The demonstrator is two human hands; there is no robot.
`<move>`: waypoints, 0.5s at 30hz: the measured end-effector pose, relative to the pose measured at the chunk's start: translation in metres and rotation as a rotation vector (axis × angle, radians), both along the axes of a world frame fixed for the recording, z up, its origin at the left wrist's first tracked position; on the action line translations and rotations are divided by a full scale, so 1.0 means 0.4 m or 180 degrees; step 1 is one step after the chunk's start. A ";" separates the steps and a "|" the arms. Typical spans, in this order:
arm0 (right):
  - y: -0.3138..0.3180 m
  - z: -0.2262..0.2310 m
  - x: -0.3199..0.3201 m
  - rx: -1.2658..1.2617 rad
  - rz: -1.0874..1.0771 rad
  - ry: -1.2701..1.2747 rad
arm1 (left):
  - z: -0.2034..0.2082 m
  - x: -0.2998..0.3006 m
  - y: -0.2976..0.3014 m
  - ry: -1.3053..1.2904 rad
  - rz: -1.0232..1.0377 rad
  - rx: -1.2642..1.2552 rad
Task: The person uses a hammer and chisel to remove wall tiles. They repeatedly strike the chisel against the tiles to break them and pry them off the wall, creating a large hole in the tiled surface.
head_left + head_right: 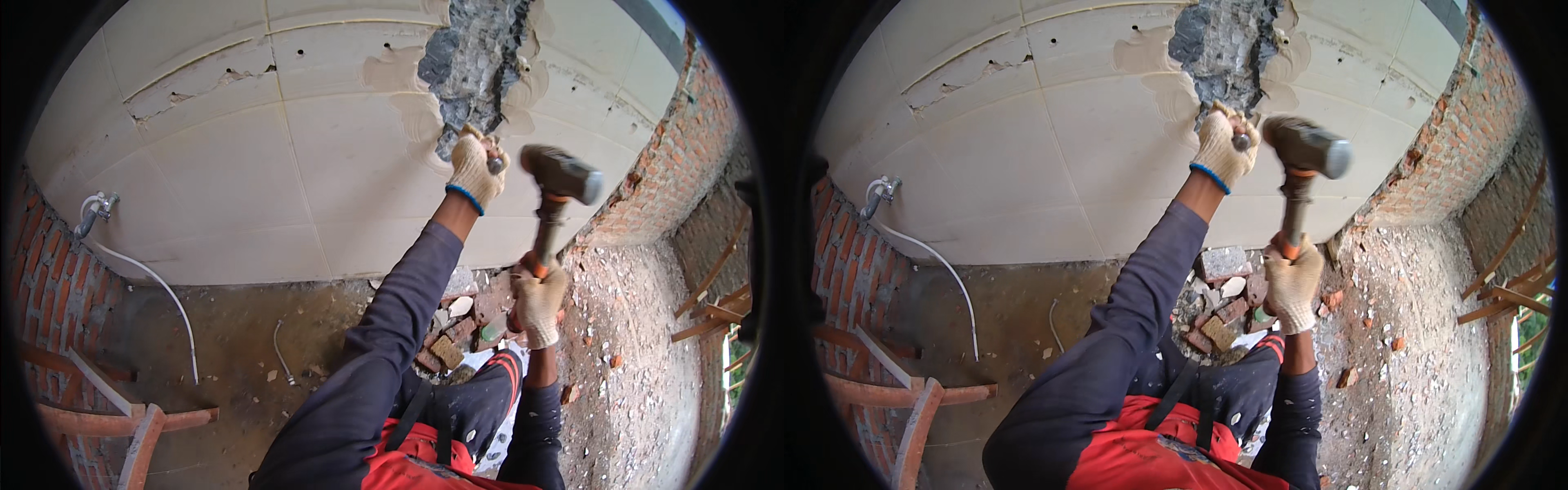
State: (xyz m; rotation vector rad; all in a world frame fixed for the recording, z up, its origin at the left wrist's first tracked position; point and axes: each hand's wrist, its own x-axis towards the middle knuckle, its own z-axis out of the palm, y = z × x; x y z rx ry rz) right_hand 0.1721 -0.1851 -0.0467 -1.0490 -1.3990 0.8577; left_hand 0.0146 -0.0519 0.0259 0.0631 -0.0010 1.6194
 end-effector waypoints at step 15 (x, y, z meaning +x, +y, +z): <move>0.047 0.072 -0.069 -0.0393 -0.0097 -0.0979 | 0.037 0.005 0.051 -0.0110 -0.0196 0.0195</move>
